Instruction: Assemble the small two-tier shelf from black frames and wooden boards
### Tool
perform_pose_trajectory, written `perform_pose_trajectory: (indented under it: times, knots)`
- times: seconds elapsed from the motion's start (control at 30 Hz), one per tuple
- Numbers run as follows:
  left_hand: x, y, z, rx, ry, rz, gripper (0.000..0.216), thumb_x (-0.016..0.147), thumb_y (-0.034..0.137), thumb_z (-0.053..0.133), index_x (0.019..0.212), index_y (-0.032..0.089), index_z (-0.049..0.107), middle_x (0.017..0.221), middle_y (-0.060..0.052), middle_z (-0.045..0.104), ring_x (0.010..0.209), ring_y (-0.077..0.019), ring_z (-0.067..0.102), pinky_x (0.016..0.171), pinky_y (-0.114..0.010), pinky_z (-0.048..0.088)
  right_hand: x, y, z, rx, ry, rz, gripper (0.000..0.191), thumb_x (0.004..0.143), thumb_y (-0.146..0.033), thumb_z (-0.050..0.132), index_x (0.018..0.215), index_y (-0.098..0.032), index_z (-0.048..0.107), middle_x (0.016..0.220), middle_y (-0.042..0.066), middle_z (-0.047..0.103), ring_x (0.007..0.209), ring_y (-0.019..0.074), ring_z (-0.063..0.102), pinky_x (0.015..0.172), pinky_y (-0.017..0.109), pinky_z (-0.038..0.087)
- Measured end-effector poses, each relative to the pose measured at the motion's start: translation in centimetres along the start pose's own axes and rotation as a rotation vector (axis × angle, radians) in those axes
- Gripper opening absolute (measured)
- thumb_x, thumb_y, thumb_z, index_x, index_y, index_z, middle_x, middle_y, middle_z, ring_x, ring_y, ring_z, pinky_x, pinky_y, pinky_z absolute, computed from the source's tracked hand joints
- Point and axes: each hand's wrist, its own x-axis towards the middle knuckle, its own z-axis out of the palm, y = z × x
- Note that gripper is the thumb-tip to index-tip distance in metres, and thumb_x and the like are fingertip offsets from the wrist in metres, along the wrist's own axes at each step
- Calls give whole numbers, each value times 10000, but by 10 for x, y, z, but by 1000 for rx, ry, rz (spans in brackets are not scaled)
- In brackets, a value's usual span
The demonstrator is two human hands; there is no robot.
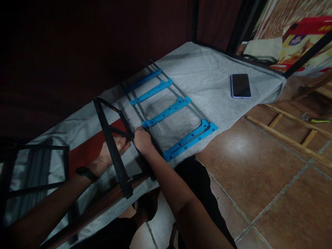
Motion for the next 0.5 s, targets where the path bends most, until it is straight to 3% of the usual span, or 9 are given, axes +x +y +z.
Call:
perform_pose_trajectory:
  times: [0.13,0.33,0.5]
  knots:
    - [-1,-2,3,-15,-7,24,363,966,337,375,1140,110,598,1126,-173,658,1045,-287,613,865,-380,476,1,-3,2,9,21,42,353,1016,-332,318,1089,-119,590,1047,148,709,1000,230,674,851,300,470]
    - [-5,1,0,-25,15,-12,376,969,344,356,1163,128,595,1194,-180,633,1106,-318,587,841,-415,484,4,2,-1,65,-46,-24,240,974,-182,383,1090,-135,587,1046,107,715,1002,197,672,835,255,467]
    - [-6,2,-3,-49,27,-37,346,964,342,362,1094,153,621,1174,-158,645,1079,-304,595,829,-406,490,2,-4,2,-91,19,-19,403,1021,-336,282,1064,-99,605,1042,180,701,997,254,672,854,326,480]
